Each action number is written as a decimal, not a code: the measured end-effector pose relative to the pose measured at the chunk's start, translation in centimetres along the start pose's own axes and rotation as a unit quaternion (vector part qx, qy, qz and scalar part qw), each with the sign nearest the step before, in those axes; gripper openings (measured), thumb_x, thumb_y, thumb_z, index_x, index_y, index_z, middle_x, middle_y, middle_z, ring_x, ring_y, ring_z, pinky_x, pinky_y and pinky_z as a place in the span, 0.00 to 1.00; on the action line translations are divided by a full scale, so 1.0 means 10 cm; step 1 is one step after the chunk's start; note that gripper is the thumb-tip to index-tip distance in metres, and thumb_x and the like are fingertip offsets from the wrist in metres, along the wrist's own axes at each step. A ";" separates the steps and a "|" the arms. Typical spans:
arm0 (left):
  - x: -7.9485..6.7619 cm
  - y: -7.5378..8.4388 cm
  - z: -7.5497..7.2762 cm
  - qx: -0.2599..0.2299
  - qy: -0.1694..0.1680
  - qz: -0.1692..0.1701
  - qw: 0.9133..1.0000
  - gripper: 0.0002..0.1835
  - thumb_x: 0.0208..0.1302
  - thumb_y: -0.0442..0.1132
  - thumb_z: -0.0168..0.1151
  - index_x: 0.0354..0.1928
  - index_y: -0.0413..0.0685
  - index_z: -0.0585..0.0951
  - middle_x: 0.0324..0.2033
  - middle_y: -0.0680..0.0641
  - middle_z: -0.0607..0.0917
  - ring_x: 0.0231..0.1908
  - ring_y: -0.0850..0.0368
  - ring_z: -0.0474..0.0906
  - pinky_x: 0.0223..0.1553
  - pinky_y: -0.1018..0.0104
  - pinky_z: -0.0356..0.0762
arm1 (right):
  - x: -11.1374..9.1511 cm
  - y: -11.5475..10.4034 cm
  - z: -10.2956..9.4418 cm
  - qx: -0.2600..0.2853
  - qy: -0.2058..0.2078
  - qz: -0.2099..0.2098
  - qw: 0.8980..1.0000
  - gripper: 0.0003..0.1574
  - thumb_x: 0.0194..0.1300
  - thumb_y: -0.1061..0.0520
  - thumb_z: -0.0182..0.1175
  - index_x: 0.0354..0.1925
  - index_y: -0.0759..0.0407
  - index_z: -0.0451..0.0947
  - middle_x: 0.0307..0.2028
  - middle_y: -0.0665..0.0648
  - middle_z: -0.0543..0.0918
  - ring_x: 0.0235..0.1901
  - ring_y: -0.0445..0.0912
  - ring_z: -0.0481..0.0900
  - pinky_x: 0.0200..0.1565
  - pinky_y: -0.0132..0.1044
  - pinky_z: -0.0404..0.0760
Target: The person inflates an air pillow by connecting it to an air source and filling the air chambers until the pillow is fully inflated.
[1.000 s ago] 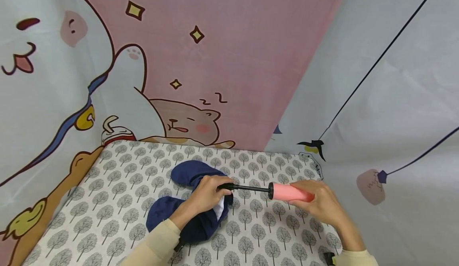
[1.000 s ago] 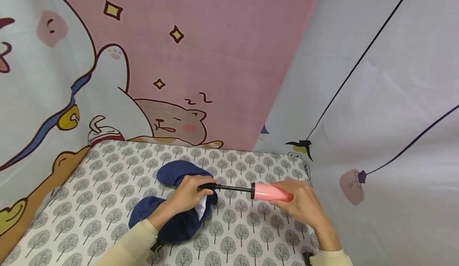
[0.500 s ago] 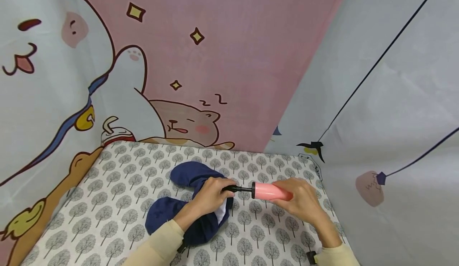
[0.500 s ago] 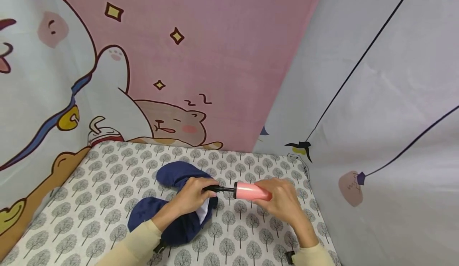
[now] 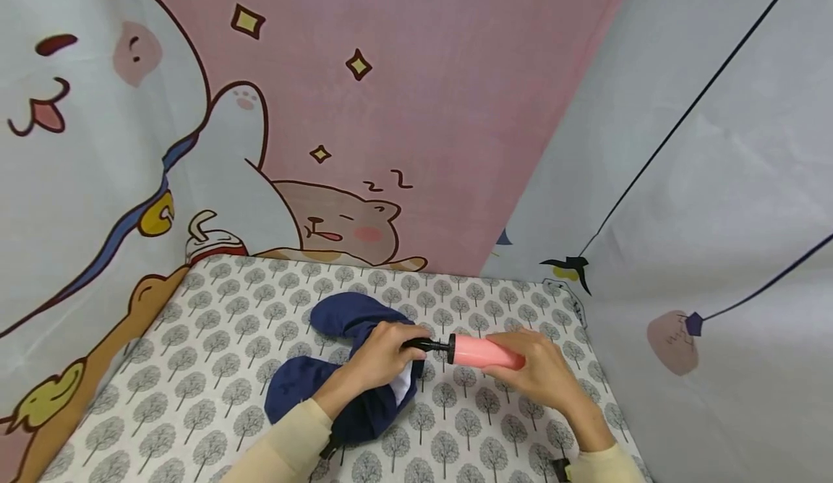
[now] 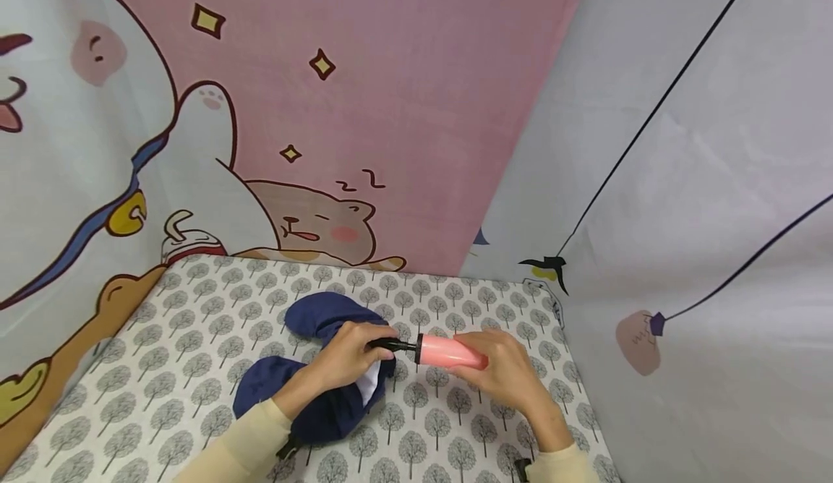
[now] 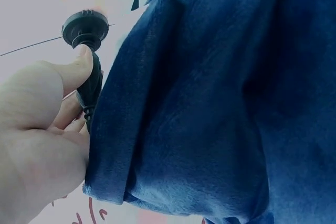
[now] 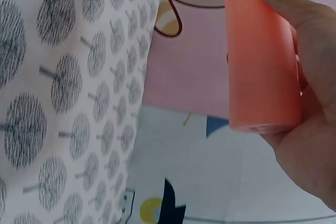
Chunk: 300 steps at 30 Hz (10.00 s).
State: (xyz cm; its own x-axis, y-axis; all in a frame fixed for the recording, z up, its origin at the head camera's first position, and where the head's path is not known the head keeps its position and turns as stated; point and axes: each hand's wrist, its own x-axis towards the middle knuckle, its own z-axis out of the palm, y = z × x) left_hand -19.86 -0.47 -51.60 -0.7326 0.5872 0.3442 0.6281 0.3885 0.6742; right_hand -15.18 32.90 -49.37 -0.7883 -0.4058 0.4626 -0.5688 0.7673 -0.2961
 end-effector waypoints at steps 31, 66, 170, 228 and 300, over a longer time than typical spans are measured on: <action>0.01 -0.18 0.13 0.007 0.028 0.041 0.999 0.15 0.76 0.38 0.75 0.60 0.43 0.92 0.52 0.40 0.96 0.38 0.62 0.89 0.36 0.70 0.79 | -0.11 -0.01 0.07 -0.030 0.075 -0.006 0.997 0.34 0.40 0.52 0.94 0.49 0.53 0.96 0.43 0.51 0.98 0.38 0.46 0.93 0.41 0.41 0.86; -0.02 -0.05 -0.12 0.036 0.011 -0.017 0.999 0.19 0.76 0.35 0.75 0.65 0.47 0.91 0.61 0.42 0.94 0.51 0.52 0.94 0.52 0.59 0.88 | -0.34 0.31 -0.53 -0.035 -0.039 0.118 0.992 0.34 0.55 0.42 0.90 0.59 0.45 0.94 0.53 0.49 0.97 0.50 0.52 0.93 0.52 0.51 0.89; -0.05 -0.04 -0.15 0.011 0.013 0.001 1.000 0.19 0.73 0.36 0.77 0.64 0.48 0.92 0.59 0.42 0.95 0.19 0.75 0.63 0.41 0.70 0.77 | -0.28 0.19 -0.36 -0.029 0.014 0.046 0.998 0.38 0.45 0.54 0.94 0.58 0.46 0.94 0.52 0.48 0.97 0.52 0.54 0.94 0.56 0.55 0.87; -0.04 -0.03 -0.12 -0.006 -0.006 -0.011 1.000 0.18 0.77 0.35 0.74 0.65 0.46 0.91 0.58 0.41 0.95 0.15 0.74 0.58 0.36 0.73 0.73 | -0.20 0.20 -0.24 0.065 -0.057 0.110 0.990 0.33 0.56 0.45 0.90 0.60 0.42 0.93 0.53 0.48 0.96 0.48 0.39 0.90 0.49 0.36 0.86; -0.02 0.05 -0.08 -0.001 0.003 0.003 1.000 0.17 0.75 0.35 0.75 0.63 0.45 0.92 0.55 0.42 0.96 0.28 0.67 0.76 0.35 0.72 0.75 | 0.01 -0.11 0.02 0.001 0.023 -0.011 1.000 0.36 0.47 0.52 0.93 0.57 0.49 0.94 0.51 0.49 0.98 0.49 0.49 0.96 0.59 0.58 0.90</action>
State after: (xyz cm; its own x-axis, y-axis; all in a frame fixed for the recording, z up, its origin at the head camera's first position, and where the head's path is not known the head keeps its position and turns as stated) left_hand -19.63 -0.96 -50.85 -0.7306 0.5854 0.3514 0.6314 0.3834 0.6741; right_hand -14.67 31.93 -49.18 -0.7643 -0.3991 0.5066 -0.5863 0.7572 -0.2879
